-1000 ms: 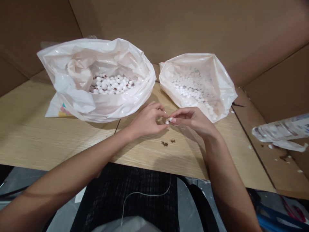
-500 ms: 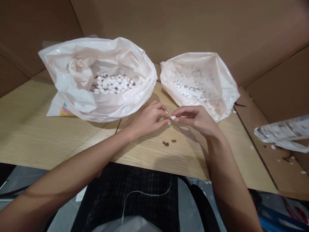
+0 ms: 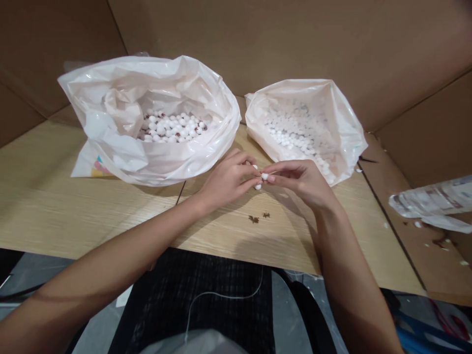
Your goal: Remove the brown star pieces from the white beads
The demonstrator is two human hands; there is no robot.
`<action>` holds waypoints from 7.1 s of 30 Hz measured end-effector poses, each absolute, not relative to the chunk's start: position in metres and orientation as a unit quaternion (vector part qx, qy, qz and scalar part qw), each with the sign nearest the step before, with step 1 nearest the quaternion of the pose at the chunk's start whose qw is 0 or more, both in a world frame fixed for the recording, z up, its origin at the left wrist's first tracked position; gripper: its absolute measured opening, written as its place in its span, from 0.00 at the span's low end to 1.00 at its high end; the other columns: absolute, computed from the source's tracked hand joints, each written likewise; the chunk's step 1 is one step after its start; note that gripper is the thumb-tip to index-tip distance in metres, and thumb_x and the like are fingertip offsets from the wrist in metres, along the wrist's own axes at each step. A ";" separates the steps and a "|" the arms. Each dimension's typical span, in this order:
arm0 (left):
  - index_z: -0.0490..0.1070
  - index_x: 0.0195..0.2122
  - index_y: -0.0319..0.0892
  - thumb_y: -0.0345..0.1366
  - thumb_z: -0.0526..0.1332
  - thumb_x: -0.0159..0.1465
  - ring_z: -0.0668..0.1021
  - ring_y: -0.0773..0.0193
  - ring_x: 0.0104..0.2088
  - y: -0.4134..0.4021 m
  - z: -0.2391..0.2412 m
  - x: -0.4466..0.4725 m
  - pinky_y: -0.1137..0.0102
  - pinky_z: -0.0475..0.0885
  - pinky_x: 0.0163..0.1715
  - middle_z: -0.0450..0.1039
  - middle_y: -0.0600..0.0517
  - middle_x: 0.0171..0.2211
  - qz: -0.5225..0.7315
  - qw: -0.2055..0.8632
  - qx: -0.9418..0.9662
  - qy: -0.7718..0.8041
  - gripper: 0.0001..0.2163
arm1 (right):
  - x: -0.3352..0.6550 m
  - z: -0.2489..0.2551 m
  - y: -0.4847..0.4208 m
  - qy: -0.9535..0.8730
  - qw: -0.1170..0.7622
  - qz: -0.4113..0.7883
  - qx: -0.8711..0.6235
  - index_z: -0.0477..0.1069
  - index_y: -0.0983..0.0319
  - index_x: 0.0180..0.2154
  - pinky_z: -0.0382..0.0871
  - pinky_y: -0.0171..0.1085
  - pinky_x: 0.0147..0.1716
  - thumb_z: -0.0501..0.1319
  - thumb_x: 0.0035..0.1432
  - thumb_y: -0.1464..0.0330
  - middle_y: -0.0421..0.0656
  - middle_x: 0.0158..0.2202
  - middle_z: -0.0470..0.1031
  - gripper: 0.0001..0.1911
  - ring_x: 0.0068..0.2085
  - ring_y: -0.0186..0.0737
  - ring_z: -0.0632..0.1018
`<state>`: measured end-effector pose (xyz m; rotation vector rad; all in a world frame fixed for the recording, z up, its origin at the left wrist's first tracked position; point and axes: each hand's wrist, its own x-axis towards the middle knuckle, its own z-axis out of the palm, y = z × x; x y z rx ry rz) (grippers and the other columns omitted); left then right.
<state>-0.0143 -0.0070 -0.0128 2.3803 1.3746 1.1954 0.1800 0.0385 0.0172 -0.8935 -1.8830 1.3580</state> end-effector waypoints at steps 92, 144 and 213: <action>0.36 0.67 0.52 0.33 0.53 0.62 0.37 0.53 0.71 -0.024 0.042 -0.049 0.40 0.52 0.70 0.23 0.48 0.69 0.495 -0.173 0.533 0.664 0.35 | 0.024 0.112 0.067 -0.718 0.419 0.515 -0.209 0.72 0.63 0.47 0.76 0.36 0.33 0.65 0.50 0.63 0.49 0.51 0.73 0.21 0.46 0.42 0.76; 0.77 0.31 0.46 0.28 0.66 0.50 0.74 0.72 0.41 -0.012 0.007 -0.023 0.76 0.68 0.47 0.75 0.56 0.38 0.169 0.363 0.830 0.389 0.08 | 0.177 0.028 0.137 -0.766 0.188 0.119 -0.603 0.74 0.68 0.40 0.67 0.34 0.41 0.56 0.57 0.80 0.45 0.39 0.77 0.11 0.40 0.35 0.76; 0.78 0.32 0.44 0.30 0.62 0.57 0.75 0.72 0.39 0.004 -0.008 -0.023 0.73 0.71 0.46 0.75 0.54 0.37 0.263 0.323 0.766 0.489 0.06 | 0.183 -0.006 0.030 -0.916 0.238 0.249 -0.208 0.74 0.63 0.39 0.64 0.32 0.38 0.59 0.59 0.75 0.42 0.37 0.74 0.07 0.37 0.32 0.74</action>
